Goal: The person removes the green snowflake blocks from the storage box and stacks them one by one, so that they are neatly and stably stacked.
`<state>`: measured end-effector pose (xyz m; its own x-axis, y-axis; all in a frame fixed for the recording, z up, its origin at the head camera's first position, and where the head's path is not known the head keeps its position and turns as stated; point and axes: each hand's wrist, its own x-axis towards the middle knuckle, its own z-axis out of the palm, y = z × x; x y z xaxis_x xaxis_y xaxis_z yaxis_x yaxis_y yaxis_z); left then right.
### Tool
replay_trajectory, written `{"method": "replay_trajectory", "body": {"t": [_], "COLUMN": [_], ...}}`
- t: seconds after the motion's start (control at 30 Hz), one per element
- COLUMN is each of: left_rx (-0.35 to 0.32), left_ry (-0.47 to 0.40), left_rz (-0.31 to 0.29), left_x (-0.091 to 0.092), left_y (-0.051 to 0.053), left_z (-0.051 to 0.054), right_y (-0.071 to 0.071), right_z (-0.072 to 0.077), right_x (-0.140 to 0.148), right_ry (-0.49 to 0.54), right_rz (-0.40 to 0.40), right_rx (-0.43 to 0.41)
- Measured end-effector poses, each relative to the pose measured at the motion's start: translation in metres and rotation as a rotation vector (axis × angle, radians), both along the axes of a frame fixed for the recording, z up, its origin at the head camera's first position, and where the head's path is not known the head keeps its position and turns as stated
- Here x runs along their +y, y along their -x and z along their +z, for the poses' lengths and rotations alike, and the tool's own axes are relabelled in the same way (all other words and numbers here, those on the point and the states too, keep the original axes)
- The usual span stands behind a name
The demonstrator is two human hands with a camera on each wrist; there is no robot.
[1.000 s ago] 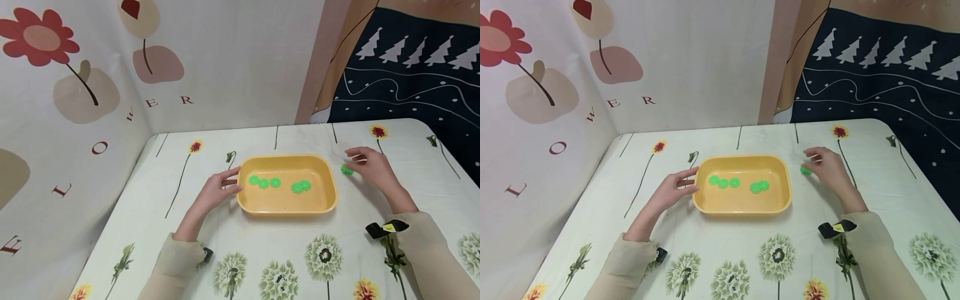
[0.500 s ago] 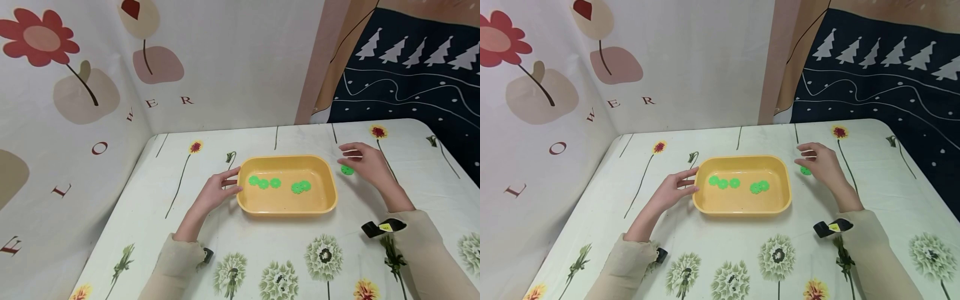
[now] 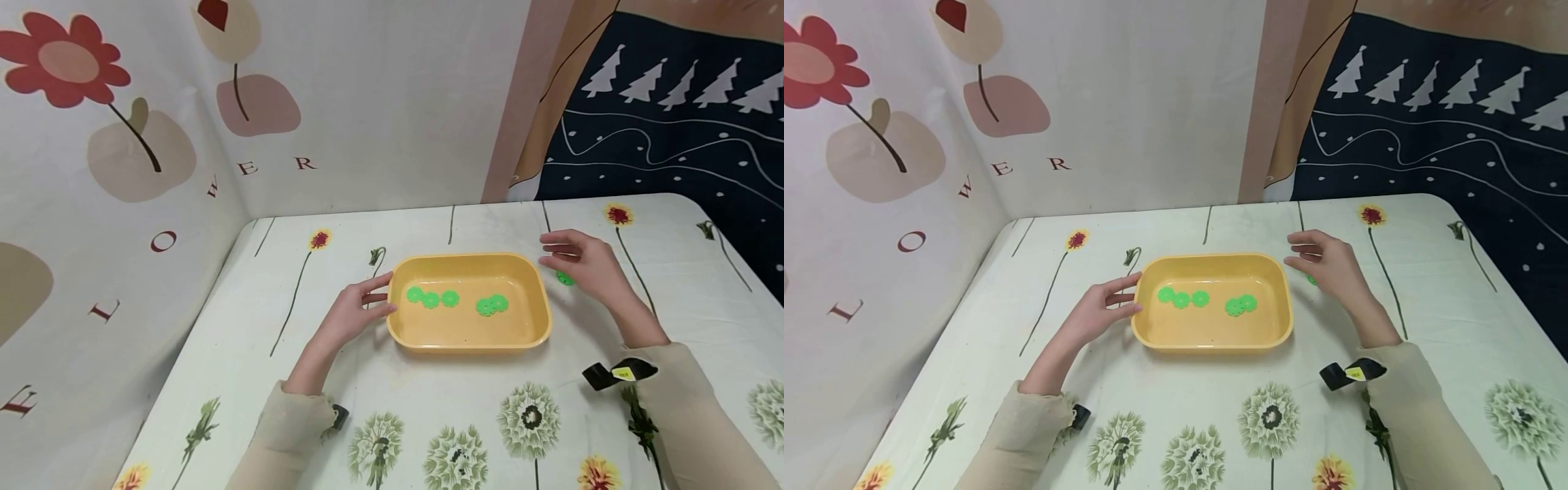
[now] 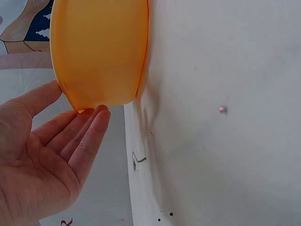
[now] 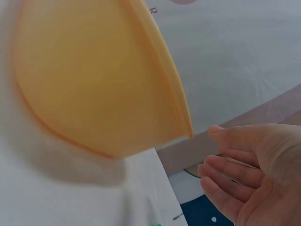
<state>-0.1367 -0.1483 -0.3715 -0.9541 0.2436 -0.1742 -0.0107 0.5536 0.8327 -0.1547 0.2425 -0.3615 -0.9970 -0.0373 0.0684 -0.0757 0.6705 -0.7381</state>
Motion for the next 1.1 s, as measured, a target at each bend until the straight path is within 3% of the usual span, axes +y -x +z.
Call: {"method": "replay_trajectory", "body": {"t": [0.3, 0.57, 0.9, 1.1], "left_rx": [-0.017, -0.016, -0.018, -0.017], "left_ry": [-0.015, -0.011, -0.002, -0.008], "left_rz": [0.003, 0.003, 0.005, 0.002], "left_x": [-0.001, -0.001, 0.000, 0.000], "left_y": [0.000, 0.001, 0.001, 0.001], "left_z": [-0.001, -0.001, 0.000, 0.000], "right_y": [-0.002, -0.002, -0.004, -0.006], "right_z": [0.005, 0.006, 0.006, 0.007], "right_x": [-0.015, -0.028, -0.038, -0.044], "right_ry": [0.085, 0.104, 0.107, 0.155], "right_rz": [0.060, 0.085, 0.086, 0.133], "right_rx": [0.011, 0.025, 0.105, 0.098]}}
